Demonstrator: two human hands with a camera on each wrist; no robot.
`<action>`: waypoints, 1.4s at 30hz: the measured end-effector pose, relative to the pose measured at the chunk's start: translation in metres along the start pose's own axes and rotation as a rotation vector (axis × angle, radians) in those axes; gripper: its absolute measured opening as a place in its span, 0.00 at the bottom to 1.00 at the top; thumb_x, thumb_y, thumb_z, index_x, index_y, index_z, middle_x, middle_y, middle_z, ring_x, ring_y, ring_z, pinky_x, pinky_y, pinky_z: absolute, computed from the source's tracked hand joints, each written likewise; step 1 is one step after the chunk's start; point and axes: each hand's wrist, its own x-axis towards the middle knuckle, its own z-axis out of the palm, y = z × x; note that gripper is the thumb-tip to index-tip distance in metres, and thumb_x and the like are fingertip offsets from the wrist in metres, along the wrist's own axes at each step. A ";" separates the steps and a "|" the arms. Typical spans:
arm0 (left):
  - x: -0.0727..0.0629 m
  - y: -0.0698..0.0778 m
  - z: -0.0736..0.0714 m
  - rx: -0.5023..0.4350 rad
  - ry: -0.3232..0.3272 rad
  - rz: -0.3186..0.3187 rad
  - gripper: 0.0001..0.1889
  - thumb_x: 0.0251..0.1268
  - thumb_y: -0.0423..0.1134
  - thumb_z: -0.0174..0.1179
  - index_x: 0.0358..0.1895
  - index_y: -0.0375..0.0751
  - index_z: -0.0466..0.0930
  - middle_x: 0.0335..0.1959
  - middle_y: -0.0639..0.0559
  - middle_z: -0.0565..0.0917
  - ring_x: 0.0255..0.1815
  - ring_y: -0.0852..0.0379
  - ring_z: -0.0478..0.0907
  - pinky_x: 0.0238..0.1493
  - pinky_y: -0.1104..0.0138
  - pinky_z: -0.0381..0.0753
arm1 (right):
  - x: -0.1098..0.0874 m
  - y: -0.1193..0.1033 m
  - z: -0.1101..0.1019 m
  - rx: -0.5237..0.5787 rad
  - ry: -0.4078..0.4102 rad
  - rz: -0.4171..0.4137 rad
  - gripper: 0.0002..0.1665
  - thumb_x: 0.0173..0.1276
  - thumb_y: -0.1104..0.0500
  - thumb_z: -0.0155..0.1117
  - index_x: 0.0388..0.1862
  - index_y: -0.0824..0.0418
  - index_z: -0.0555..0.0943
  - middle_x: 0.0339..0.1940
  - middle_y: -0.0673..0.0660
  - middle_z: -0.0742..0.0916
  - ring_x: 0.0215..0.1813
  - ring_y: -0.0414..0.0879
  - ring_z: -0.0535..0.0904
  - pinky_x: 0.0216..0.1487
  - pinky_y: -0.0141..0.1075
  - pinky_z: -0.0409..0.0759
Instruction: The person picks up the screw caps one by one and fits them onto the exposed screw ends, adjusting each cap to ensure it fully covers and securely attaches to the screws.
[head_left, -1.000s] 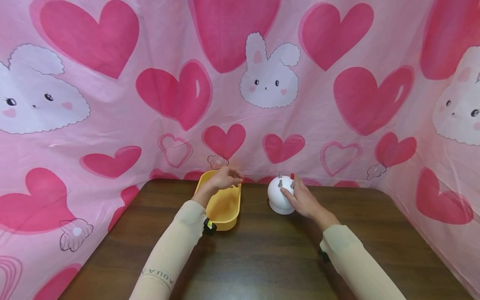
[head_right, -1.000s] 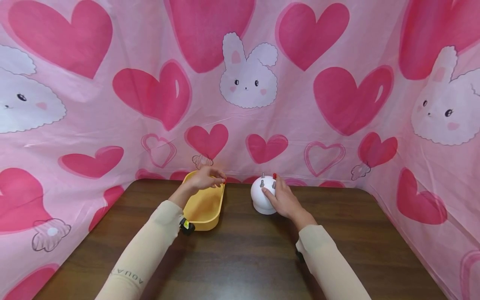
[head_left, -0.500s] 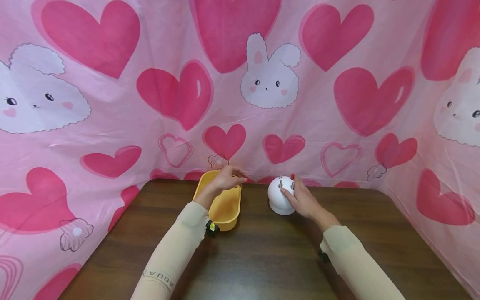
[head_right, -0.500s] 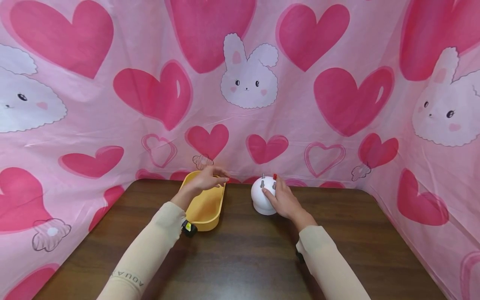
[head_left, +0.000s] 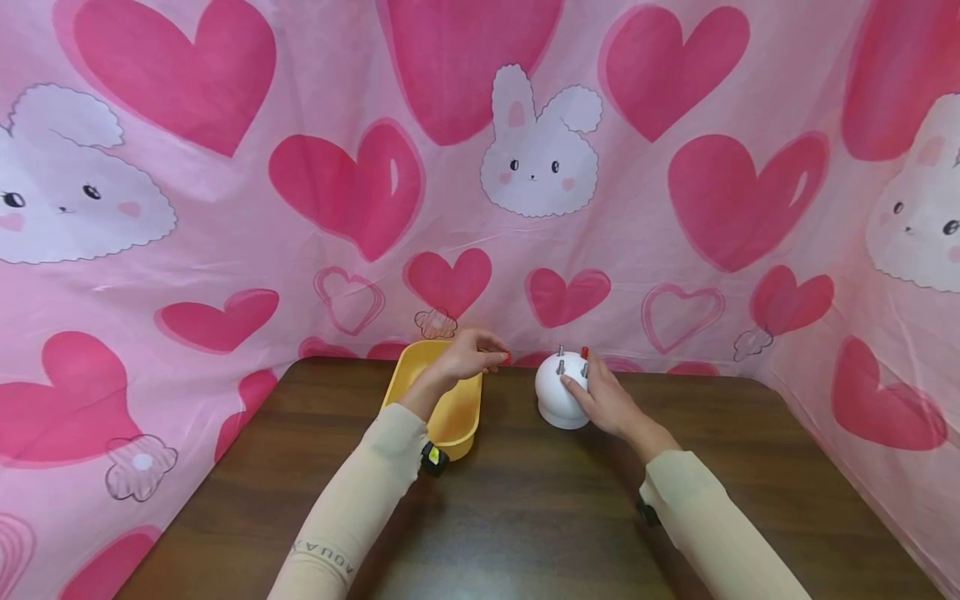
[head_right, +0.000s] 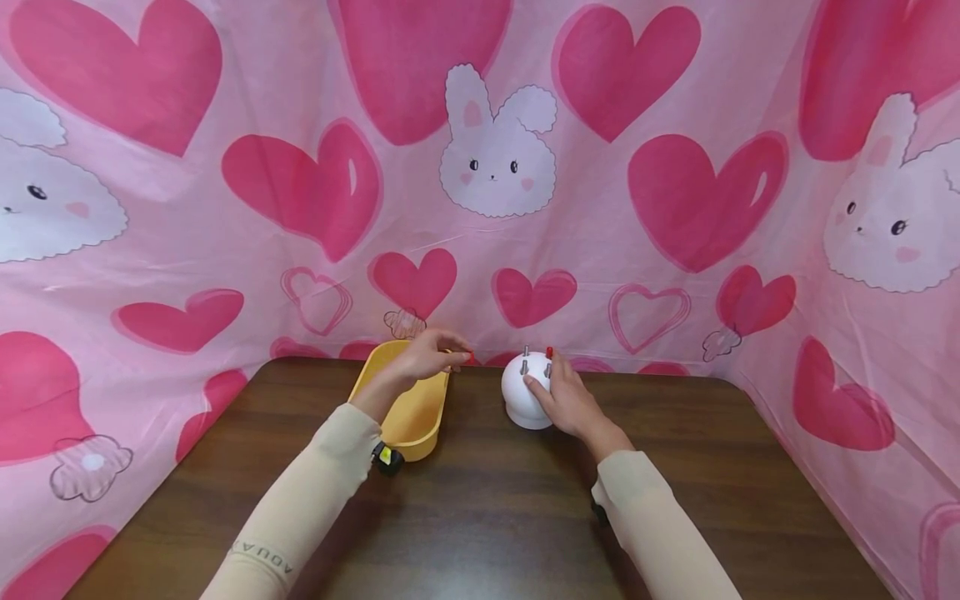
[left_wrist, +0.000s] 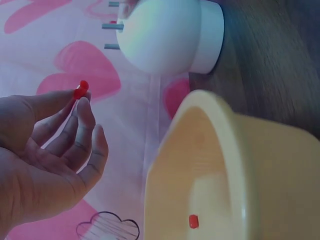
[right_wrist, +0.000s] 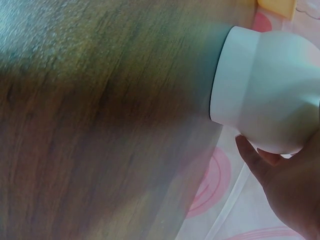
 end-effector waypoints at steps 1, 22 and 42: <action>0.001 0.001 0.001 -0.001 -0.002 0.004 0.11 0.71 0.33 0.63 0.50 0.30 0.85 0.41 0.41 0.88 0.33 0.53 0.83 0.38 0.66 0.83 | 0.000 0.000 0.000 0.000 0.000 0.000 0.52 0.79 0.43 0.54 0.79 0.79 0.44 0.75 0.77 0.62 0.76 0.72 0.61 0.75 0.62 0.59; 0.008 0.027 0.041 -0.049 0.104 0.054 0.10 0.71 0.33 0.64 0.50 0.34 0.87 0.46 0.40 0.87 0.46 0.34 0.82 0.43 0.59 0.86 | -0.003 0.001 0.000 0.004 0.001 0.004 0.52 0.79 0.42 0.53 0.79 0.78 0.43 0.74 0.77 0.63 0.75 0.72 0.62 0.75 0.63 0.60; 0.010 0.037 0.065 -0.032 0.139 0.089 0.11 0.71 0.33 0.63 0.53 0.35 0.87 0.46 0.45 0.87 0.41 0.49 0.83 0.42 0.63 0.87 | -0.002 0.000 0.000 -0.003 0.005 -0.012 0.51 0.80 0.42 0.52 0.79 0.78 0.44 0.74 0.77 0.63 0.75 0.72 0.62 0.75 0.63 0.60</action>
